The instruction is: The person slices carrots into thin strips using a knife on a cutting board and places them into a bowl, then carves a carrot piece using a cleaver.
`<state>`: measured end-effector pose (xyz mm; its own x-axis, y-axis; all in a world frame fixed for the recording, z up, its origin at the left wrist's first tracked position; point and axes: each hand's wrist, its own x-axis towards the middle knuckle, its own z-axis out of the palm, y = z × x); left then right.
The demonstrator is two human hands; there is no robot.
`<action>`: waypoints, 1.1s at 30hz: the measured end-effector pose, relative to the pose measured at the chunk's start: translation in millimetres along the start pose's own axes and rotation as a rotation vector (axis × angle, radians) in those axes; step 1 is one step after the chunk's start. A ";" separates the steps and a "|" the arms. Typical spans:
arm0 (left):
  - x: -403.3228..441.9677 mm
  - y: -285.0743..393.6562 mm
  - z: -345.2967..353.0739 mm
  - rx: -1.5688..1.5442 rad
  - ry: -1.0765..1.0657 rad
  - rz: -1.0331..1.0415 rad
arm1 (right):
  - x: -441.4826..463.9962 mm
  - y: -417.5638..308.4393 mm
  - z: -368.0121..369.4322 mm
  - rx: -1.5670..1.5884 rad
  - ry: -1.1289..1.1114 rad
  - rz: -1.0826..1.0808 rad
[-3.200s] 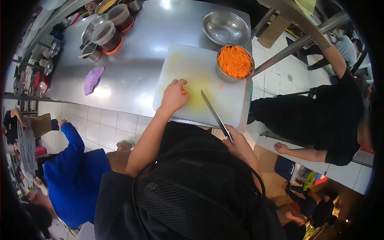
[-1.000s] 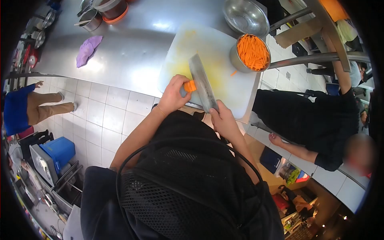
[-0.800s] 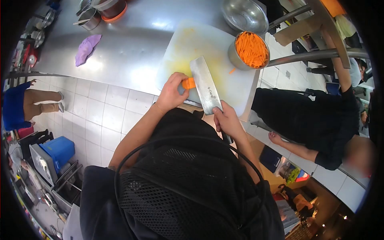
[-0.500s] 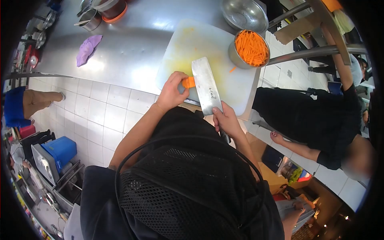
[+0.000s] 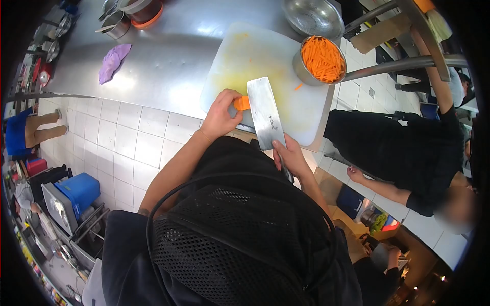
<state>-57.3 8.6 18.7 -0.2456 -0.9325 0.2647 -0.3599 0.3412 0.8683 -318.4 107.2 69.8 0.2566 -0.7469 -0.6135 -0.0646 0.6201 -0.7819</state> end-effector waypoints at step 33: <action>0.7 -1.1 -2.7 -0.009 -0.024 -0.005 | 33.4 -16.2 8.0 -0.043 0.028 -0.031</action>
<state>-54.6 7.3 19.1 -0.2654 -0.9312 0.2498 -0.3531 0.3350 0.8736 -301.1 74.1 62.8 0.2325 -0.7725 -0.5910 -0.0986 0.5858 -0.8045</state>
